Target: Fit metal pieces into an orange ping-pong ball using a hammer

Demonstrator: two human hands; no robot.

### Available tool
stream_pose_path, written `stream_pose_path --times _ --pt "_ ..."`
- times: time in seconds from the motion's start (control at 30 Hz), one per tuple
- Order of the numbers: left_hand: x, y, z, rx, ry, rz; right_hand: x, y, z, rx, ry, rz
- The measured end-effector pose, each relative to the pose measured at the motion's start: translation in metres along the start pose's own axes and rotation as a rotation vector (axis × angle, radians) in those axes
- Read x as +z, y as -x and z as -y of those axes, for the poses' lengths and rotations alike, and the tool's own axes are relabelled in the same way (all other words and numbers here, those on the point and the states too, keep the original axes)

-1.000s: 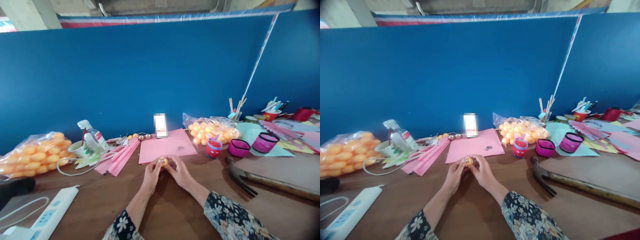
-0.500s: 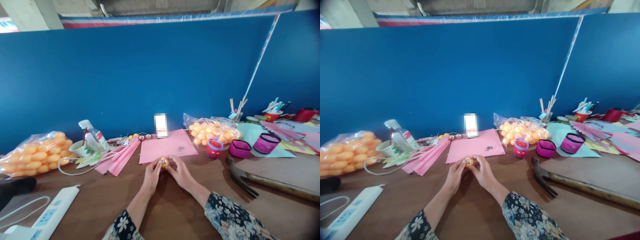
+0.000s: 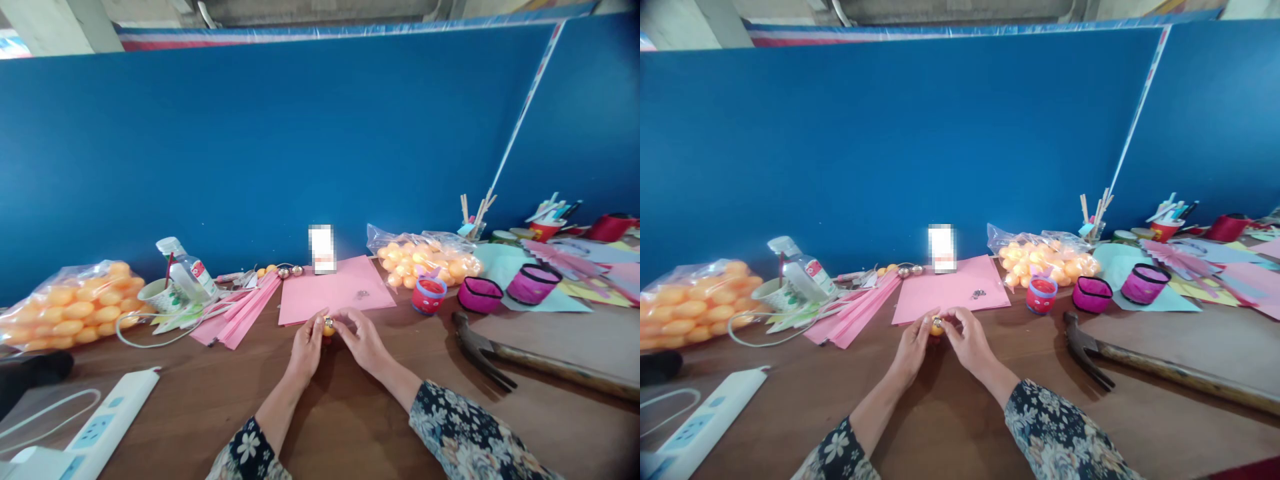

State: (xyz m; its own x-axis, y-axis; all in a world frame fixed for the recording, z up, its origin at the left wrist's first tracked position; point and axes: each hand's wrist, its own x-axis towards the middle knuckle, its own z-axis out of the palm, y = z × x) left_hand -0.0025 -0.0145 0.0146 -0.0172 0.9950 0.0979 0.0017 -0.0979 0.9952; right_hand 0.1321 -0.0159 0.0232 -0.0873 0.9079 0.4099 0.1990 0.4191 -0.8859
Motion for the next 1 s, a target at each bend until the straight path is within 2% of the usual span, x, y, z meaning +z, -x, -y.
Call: stream_pose_path --times 0.17,0.57,0.73,0.83,1.0 --pt "0.000 0.000 0.000 0.039 -0.023 0.016 0.000 0.000 -0.001 0.030 -0.051 0.059" --pt "-0.001 0.000 0.000 0.091 -0.133 0.008 -0.002 -0.001 -0.004 0.030 0.064 0.051" --pt "0.000 0.000 0.002 0.060 -0.089 0.002 -0.006 0.002 -0.002 -0.101 0.280 0.026" --pt "0.000 -0.001 0.003 0.076 -0.102 -0.006 -0.010 0.002 -0.002 -0.182 0.368 0.057" --pt "-0.002 0.000 0.001 0.086 -0.172 0.001 -0.015 0.001 -0.001 -0.233 0.459 0.114"
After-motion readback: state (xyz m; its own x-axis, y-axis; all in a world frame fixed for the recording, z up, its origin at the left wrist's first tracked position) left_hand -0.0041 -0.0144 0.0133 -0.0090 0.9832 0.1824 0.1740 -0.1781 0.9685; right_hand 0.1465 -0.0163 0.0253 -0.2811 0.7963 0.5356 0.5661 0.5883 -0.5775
